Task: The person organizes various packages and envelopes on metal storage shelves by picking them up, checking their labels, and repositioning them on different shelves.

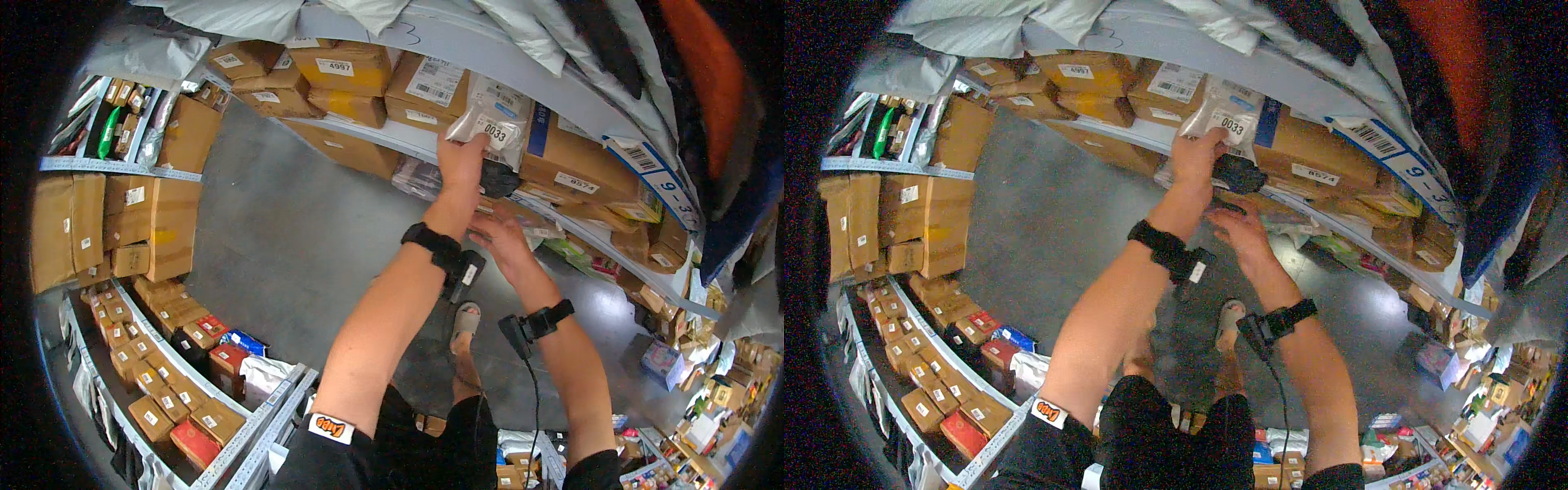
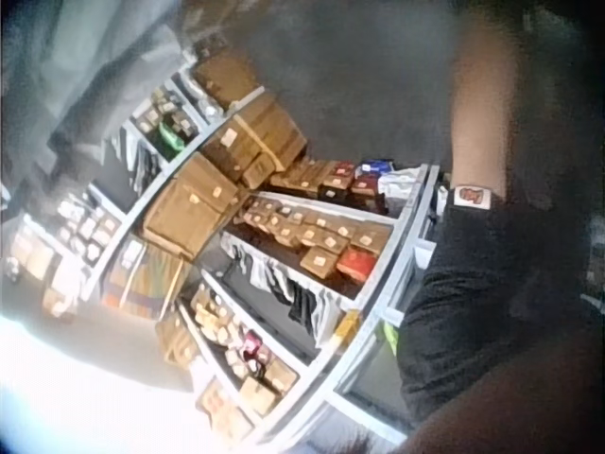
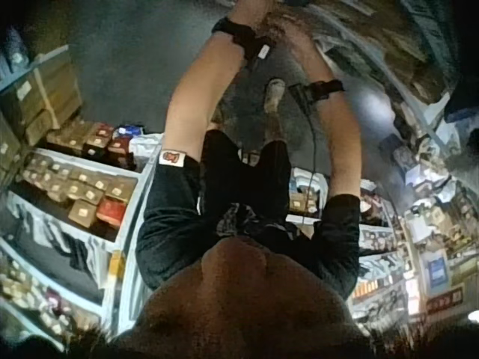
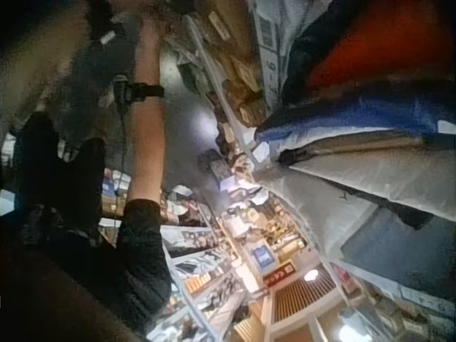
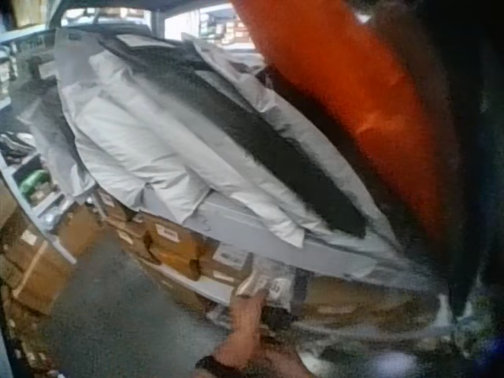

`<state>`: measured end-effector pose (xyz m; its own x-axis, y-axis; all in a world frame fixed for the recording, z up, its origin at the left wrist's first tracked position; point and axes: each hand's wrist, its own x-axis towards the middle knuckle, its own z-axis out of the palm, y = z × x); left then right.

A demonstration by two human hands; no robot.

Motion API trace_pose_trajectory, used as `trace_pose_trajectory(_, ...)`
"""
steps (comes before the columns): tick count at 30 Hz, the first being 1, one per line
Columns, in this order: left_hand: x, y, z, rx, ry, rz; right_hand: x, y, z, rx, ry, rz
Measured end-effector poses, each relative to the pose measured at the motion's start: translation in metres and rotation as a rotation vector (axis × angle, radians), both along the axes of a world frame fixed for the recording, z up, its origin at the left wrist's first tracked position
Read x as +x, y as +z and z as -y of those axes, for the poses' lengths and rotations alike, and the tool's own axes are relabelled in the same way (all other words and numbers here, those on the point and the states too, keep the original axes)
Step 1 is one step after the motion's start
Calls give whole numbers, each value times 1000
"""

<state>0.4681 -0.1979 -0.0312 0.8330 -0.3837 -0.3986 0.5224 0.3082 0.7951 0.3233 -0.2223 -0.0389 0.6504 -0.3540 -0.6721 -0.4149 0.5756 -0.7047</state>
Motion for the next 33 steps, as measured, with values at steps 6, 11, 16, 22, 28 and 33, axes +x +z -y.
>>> trace_pose_trajectory(6,-3,32,18,-92,-33,-84,-21,15,17,-238,-546,246)
trace_pose_trajectory(11,10,36,47,27,192,-106,-17,80,31,-170,-849,366)
trace_pose_trajectory(16,-10,44,54,85,307,-90,-17,114,41,-467,-880,330)
trace_pose_trajectory(22,-30,59,31,-2,203,38,-29,99,75,-354,-791,247)
trace_pose_trajectory(28,-42,73,-37,-182,131,22,-45,105,45,-245,-881,289)
trace_pose_trajectory(33,-52,63,-130,-181,79,-56,-35,114,15,-102,-851,408)
